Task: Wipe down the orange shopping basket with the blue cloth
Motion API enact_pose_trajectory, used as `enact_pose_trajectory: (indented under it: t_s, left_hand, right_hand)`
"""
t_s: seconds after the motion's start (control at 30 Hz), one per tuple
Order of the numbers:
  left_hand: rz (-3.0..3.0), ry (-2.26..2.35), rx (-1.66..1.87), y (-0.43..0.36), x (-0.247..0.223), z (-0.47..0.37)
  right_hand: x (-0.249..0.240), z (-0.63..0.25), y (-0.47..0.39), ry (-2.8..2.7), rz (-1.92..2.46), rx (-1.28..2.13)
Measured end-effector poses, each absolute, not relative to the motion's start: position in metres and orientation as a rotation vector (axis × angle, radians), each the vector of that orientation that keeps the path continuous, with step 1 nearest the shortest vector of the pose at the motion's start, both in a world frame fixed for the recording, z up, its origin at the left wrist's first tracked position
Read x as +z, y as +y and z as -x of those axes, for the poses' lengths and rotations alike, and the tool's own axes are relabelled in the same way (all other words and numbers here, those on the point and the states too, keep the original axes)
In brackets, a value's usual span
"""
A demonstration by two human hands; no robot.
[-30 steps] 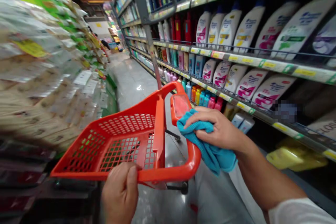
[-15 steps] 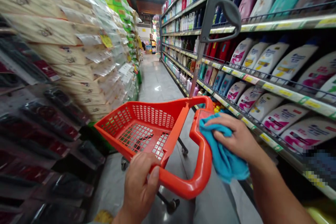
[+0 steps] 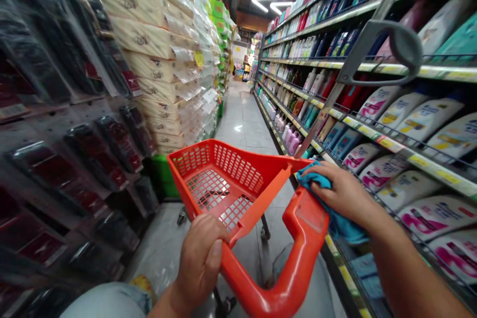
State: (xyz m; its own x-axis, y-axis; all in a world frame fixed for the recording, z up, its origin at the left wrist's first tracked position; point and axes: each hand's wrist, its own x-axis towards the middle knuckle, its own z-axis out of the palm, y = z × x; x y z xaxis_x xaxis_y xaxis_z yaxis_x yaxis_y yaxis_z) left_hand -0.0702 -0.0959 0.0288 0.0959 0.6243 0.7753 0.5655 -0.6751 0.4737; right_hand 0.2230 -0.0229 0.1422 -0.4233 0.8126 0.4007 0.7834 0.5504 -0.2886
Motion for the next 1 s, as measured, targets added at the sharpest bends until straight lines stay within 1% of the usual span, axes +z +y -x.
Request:
enact_pose_trajectory:
  t_s: [0.13, 0.17, 0.23, 0.33, 0.4, 0.47, 0.63, 0.7, 0.77, 0.8, 0.9, 0.93, 1.0]
  left_hand:
    - [-2.257, 1.219, 1.679, -0.1, 0.025, 0.075]
    - [-2.247, 1.216, 1.693, -0.102, 0.025, 0.077]
    - [-2.236, 1.216, 1.701, -0.104, 0.023, 0.08]
    - [-2.244, 1.203, 1.7, -0.107, 0.02, 0.084]
    - [-2.244, 1.192, 1.724, -0.111, 0.019, 0.086]
    - [-2.239, 1.197, 1.739, -0.114, 0.018, 0.088]
    - [-2.225, 1.226, 1.732, -0.12, 0.017, 0.094]
    - [-2.224, 1.208, 1.728, -0.121, 0.018, 0.096]
    - [-2.224, 1.194, 1.72, -0.121, 0.018, 0.098]
    - [-2.224, 1.187, 1.713, -0.122, 0.018, 0.099]
    - [-2.2, 1.165, 1.754, -0.122, 0.016, 0.099]
    - [-2.183, 1.156, 1.787, -0.122, 0.015, 0.099]
    - [-2.155, 1.138, 1.841, -0.121, 0.013, 0.098]
  right_hand:
    - [0.154, -0.2, -0.03, -2.678, 0.884, 0.322]
    - [0.156, -0.196, -0.025, -2.734, 0.848, 0.36]
    - [0.157, -0.195, 0.0, -2.786, 0.945, 0.34]
    - [0.151, -0.204, 0.053, -2.873, 1.2, 0.177]
    - [0.146, -0.203, 0.071, -2.957, 1.3, 0.11]
    - [0.144, -0.187, 0.063, -3.059, 1.232, 0.182]
    - [0.152, -0.118, -0.013, -3.178, 0.561, 0.675]
    - [0.155, -0.105, -0.022, -3.176, 0.387, 0.835]
    - [0.156, -0.108, -0.01, -3.187, 0.382, 0.927]
    - [0.155, -0.114, -0.001, -3.197, 0.472, 0.924]
    - [0.152, -0.128, 0.015, -3.224, 0.791, 0.774]
    - [0.151, -0.127, 0.012, -3.22, 0.809, 0.734]
    - [0.149, -0.117, -0.004, -3.219, 0.612, 0.815]
